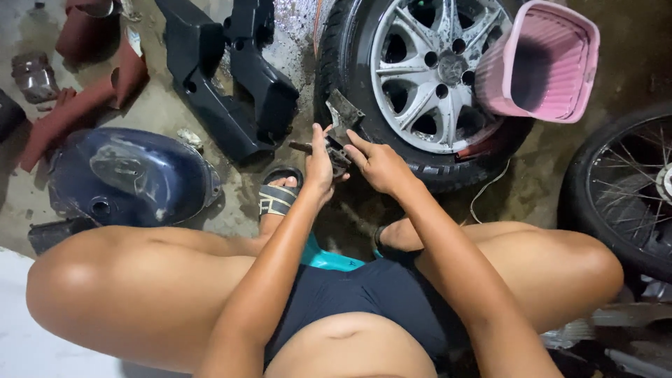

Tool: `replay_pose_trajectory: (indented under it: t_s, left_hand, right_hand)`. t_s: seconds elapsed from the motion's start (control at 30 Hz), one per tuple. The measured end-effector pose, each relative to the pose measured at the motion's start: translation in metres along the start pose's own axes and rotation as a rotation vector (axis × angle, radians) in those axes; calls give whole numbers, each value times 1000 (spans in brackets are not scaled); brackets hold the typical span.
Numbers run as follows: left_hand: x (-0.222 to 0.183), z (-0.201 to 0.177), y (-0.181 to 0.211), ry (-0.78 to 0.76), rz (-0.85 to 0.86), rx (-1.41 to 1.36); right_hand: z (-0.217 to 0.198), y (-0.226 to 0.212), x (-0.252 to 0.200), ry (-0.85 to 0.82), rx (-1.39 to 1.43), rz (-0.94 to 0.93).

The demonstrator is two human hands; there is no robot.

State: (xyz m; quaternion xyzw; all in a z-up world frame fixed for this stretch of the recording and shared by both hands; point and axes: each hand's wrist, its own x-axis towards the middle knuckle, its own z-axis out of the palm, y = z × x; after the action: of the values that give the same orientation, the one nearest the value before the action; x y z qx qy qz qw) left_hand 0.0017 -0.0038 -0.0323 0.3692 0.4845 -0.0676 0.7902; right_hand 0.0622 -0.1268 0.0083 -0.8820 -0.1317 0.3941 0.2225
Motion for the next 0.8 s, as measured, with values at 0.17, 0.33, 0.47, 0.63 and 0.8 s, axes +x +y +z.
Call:
replay_pose_trajectory:
  t_s: [0.17,0.33,0.47,0.63,0.8]
  left_hand:
    - [0,1,1,-10,2,-9]
    - [0,-1,-4,-5,-5,0]
    - [-5,-1,1,3,-13,5]
    - [-3,0,5,11,-18,-12]
    - [-10,-2,18,-15,-18,22]
  right_hand:
    - [-11,-9,-12,-22,-70,23]
    - [-16,-12,-11,-38,-98,21]
    - [-23,-16,-22,-45,-120,16]
    - [-26,-13,-18,-65,-198,-32]
    - [-38,-7,-18,-105,-179,-49]
